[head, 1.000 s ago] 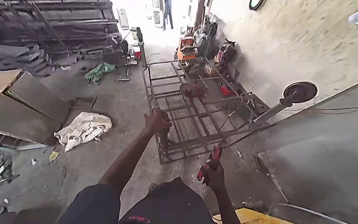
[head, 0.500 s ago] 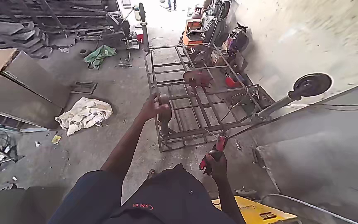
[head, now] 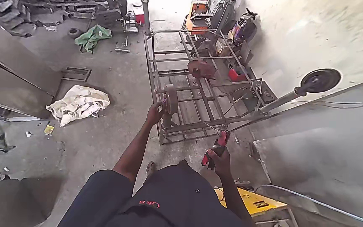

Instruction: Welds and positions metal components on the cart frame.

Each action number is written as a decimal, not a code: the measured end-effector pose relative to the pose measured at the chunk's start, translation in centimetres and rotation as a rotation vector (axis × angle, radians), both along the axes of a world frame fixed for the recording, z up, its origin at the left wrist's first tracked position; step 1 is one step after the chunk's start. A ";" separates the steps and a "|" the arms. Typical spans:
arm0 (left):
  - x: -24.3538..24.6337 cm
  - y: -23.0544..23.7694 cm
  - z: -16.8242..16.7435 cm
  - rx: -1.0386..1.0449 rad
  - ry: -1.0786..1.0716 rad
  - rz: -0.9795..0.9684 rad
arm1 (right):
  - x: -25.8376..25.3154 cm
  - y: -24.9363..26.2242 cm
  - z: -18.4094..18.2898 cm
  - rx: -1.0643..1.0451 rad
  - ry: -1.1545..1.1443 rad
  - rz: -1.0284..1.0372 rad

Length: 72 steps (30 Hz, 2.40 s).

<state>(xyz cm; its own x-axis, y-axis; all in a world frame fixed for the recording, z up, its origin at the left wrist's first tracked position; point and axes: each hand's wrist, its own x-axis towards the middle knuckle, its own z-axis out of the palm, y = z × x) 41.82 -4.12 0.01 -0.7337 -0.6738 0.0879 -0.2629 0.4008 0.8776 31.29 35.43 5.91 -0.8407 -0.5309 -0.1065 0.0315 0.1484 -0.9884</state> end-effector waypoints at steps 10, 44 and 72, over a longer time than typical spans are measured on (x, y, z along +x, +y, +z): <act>-0.6 -0.3 0.4 -0.099 -0.089 0.032 | 0.4 -0.8 -0.5 0.095 0.059 0.034; -0.3 1.2 -1.9 0.185 0.253 0.114 | -2.0 -1.0 -1.8 0.015 -0.068 0.158; 0.1 1.0 -1.4 0.093 0.253 0.103 | -1.7 -10.2 -6.8 -0.066 -0.190 0.336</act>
<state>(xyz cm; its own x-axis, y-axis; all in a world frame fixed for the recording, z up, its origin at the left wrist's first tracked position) 41.96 -3.08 -1.40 -0.6237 -0.7574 0.1934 -0.0663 0.2978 0.9523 29.63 25.24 -0.88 -0.5871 -0.7844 -0.1999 0.1758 0.1175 -0.9774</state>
